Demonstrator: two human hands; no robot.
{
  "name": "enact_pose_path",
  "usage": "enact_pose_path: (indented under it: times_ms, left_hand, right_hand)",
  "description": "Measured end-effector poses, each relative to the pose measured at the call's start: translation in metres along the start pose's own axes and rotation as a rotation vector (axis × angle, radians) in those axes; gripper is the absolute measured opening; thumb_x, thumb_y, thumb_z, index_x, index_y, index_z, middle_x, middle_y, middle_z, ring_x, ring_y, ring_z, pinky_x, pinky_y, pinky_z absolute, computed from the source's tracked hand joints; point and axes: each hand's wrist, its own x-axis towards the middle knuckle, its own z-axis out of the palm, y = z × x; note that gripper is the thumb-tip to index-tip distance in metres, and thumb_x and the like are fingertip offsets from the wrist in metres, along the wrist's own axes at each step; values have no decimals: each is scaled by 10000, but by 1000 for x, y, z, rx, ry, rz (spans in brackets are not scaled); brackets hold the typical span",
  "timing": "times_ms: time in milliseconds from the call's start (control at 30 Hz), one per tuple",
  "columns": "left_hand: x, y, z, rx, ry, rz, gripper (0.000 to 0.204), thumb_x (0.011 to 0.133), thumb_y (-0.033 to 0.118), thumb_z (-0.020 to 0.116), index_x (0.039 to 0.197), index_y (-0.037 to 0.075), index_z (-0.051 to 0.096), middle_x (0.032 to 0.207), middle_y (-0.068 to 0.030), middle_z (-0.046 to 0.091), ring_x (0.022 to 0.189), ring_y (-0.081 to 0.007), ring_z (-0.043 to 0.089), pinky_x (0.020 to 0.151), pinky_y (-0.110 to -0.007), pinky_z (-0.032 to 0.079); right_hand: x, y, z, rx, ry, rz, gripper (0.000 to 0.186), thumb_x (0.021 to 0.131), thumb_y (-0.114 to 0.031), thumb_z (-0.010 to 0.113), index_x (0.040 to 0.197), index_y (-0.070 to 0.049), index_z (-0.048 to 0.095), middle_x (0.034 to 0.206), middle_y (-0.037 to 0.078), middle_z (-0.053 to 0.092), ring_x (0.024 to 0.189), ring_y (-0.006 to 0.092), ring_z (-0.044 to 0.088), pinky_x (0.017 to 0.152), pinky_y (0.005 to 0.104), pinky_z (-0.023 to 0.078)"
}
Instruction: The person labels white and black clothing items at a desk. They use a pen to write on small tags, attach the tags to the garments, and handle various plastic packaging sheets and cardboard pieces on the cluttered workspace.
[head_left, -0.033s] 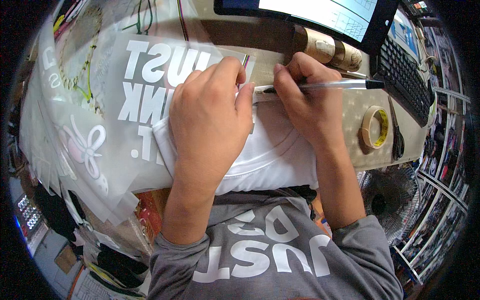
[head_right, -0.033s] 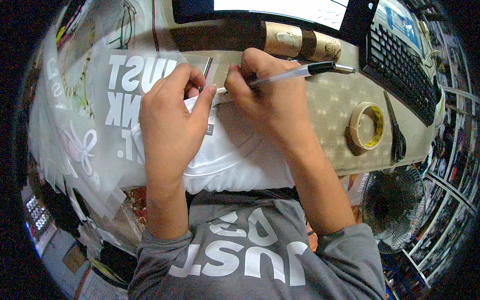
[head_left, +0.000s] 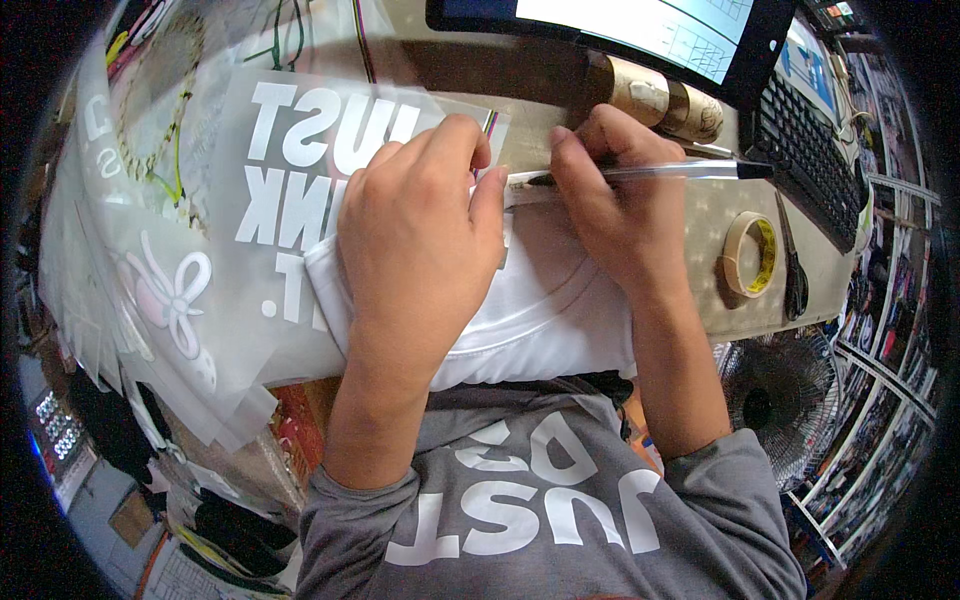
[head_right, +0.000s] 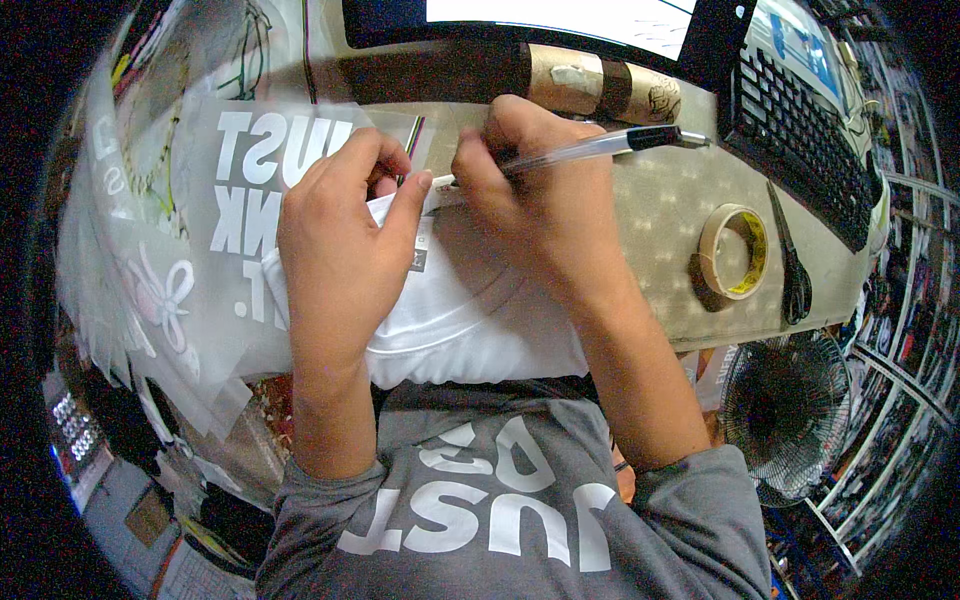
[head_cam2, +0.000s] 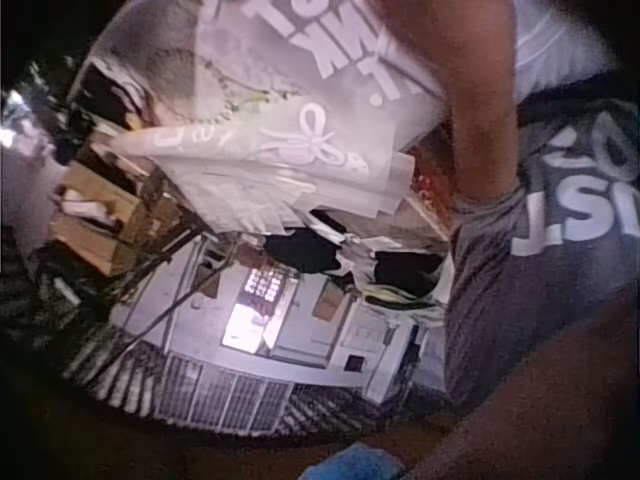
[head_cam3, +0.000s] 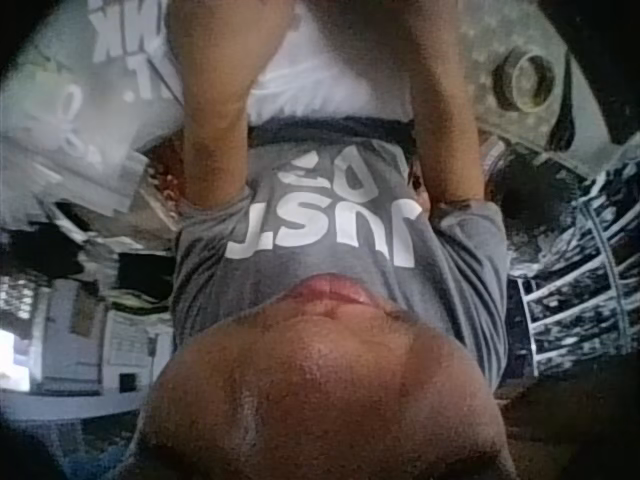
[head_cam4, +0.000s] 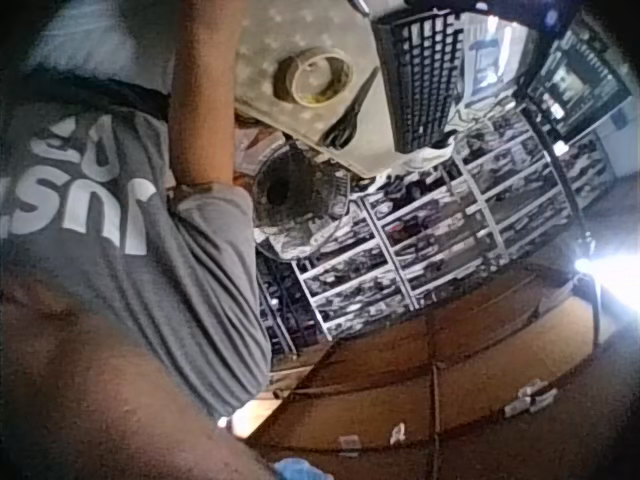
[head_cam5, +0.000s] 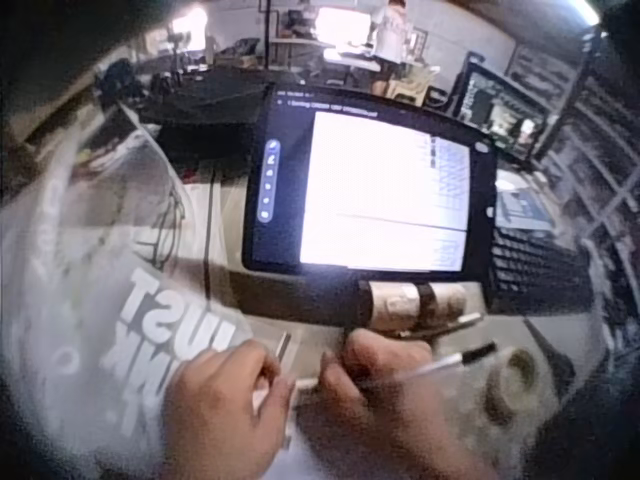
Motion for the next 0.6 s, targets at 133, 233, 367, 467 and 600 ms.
enact_pose_path:
  times_ms: [133,233,367,467,600]
  left_hand:
    - [0,-1,1,-7,3,6,148,751,114,690,777,31,571,676,-100,581,650,-266,575,609,-381,437]
    - [0,0,-1,-2,-6,-6,147,751,117,688,778,34,570,672,-97,577,646,-267,571,607,-382,435]
    - [1,0,-1,21,-9,-4,145,752,119,687,778,39,569,669,-93,570,643,-269,565,605,-385,430]
    - [2,1,-1,-2,-17,-8,142,753,118,685,775,43,567,666,-92,564,643,-272,560,606,-389,427]
    - [0,0,-2,0,-11,-10,144,754,115,684,776,39,564,668,-92,565,649,-272,563,608,-391,427]
  right_hand:
    - [1,-3,1,-5,17,-8,221,785,-102,635,645,-1,497,553,149,532,459,195,509,456,323,396]
    - [1,-3,-2,-39,-10,13,210,780,-99,630,652,1,497,569,147,543,481,204,531,470,325,409]
    - [2,0,-3,-10,-32,-37,183,773,-96,627,672,-1,508,584,144,554,507,222,556,490,329,423]
    - [2,-2,-4,4,-38,-9,166,771,-95,626,686,-4,516,594,140,562,520,228,564,499,331,428]
    - [1,-4,-3,24,-47,-15,152,777,-89,622,699,-6,522,599,134,564,520,218,555,499,328,428]
